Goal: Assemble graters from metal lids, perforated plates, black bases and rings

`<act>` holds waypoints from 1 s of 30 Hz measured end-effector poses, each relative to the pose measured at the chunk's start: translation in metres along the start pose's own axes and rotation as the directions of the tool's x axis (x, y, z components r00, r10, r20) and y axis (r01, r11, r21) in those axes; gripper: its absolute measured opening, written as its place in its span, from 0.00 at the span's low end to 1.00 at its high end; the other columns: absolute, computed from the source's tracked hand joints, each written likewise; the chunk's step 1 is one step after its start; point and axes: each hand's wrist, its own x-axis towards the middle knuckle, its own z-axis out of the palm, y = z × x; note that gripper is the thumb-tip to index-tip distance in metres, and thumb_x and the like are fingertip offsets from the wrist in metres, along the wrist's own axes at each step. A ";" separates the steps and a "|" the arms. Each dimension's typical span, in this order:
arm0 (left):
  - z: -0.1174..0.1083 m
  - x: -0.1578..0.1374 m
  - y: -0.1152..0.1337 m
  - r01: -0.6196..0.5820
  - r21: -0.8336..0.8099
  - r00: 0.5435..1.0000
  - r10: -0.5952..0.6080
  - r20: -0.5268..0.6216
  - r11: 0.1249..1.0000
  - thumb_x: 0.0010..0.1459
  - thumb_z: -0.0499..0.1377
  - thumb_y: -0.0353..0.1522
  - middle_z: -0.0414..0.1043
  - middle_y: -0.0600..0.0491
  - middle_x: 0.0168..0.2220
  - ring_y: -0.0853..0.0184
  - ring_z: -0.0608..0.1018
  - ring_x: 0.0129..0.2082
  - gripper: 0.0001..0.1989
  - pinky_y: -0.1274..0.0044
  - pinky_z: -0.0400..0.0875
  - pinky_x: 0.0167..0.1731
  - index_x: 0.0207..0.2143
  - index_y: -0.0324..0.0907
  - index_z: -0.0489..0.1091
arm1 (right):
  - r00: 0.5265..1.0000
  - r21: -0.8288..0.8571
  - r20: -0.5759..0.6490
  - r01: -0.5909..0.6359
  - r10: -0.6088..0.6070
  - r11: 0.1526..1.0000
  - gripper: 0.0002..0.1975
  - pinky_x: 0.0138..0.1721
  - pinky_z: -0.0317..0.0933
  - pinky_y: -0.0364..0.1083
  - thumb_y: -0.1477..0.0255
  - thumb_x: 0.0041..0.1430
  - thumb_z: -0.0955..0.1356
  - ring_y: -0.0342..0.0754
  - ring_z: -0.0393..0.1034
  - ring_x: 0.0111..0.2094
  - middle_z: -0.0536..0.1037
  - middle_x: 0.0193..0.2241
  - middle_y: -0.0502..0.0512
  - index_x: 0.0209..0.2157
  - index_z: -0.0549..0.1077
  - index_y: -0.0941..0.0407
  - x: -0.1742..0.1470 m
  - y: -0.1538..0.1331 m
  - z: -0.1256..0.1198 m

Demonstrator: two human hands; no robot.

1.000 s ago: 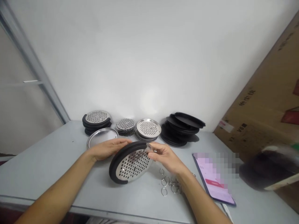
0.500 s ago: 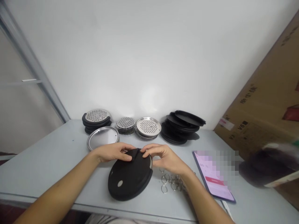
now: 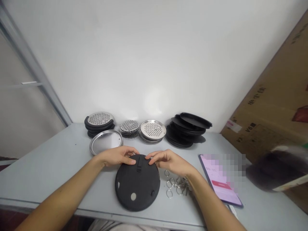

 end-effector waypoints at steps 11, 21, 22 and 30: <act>0.000 0.008 -0.010 0.038 0.145 0.998 -0.031 -0.047 0.989 0.44 0.68 0.41 0.70 0.55 0.31 0.68 0.71 0.29 0.28 0.77 0.62 0.30 0.47 0.39 0.68 | 0.998 -0.016 -0.018 -0.066 0.066 0.998 0.09 0.42 0.66 0.46 0.72 0.53 0.71 0.51 0.70 0.47 0.74 0.51 0.56 0.38 0.81 0.53 0.006 0.004 0.006; 0.001 0.005 -0.006 -0.007 0.385 0.994 0.049 -0.100 0.923 0.46 0.65 0.40 0.74 0.50 0.37 0.64 0.73 0.35 0.22 0.76 0.64 0.34 0.43 0.39 0.74 | 0.963 -0.339 -0.194 -0.243 0.185 0.909 0.12 0.36 0.66 0.46 0.71 0.55 0.67 0.50 0.74 0.35 0.81 0.35 0.54 0.41 0.78 0.54 -0.007 0.003 -0.015; 0.001 0.004 -0.006 -0.007 0.407 0.992 0.056 -0.109 0.914 0.46 0.65 0.40 0.74 0.50 0.37 0.64 0.73 0.36 0.22 0.76 0.64 0.35 0.43 0.39 0.74 | 0.938 -0.444 -0.297 -0.300 0.178 0.844 0.11 0.36 0.65 0.46 0.72 0.54 0.67 0.50 0.73 0.34 0.80 0.34 0.55 0.38 0.79 0.55 -0.012 0.004 -0.023; 0.003 0.000 0.000 -0.012 0.496 0.993 0.069 -0.097 0.868 0.49 0.63 0.39 0.76 0.50 0.38 0.63 0.75 0.37 0.19 0.76 0.64 0.35 0.43 0.40 0.75 | 0.844 -0.573 -0.435 -0.528 0.313 0.627 0.13 0.29 0.60 0.43 0.75 0.45 0.68 0.48 0.70 0.29 0.78 0.34 0.54 0.37 0.75 0.56 -0.040 0.008 -0.059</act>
